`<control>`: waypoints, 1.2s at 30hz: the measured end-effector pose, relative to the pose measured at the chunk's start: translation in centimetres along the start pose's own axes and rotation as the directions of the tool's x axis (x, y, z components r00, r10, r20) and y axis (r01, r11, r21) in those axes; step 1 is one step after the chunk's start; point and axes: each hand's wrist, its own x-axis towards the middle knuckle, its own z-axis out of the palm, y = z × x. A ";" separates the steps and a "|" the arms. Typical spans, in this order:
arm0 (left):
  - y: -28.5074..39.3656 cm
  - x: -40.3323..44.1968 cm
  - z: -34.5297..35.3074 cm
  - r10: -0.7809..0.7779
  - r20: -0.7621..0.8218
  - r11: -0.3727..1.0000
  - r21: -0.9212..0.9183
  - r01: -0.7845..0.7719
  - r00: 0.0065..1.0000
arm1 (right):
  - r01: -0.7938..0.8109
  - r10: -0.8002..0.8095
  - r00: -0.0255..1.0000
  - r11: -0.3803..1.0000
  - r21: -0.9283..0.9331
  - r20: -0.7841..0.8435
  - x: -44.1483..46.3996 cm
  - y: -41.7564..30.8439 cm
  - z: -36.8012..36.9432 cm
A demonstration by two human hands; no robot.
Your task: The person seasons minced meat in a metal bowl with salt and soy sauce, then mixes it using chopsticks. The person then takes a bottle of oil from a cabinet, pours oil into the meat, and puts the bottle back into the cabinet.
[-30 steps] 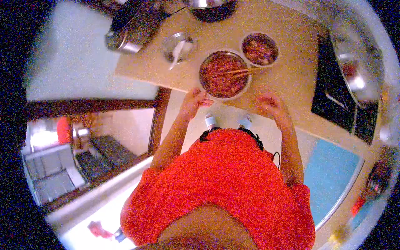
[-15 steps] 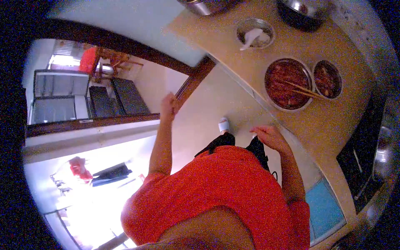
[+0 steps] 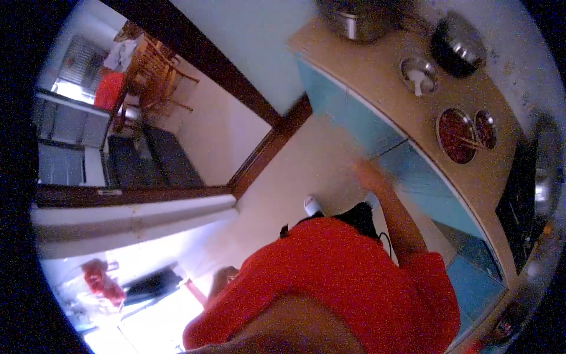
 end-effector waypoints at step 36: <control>72.0 -0.1 -6.7 0.898 0.220 0.345 -0.889 -0.301 0.380 | -0.475 0.708 0.694 0.316 0.821 0.129 16.7 6.5 -4.2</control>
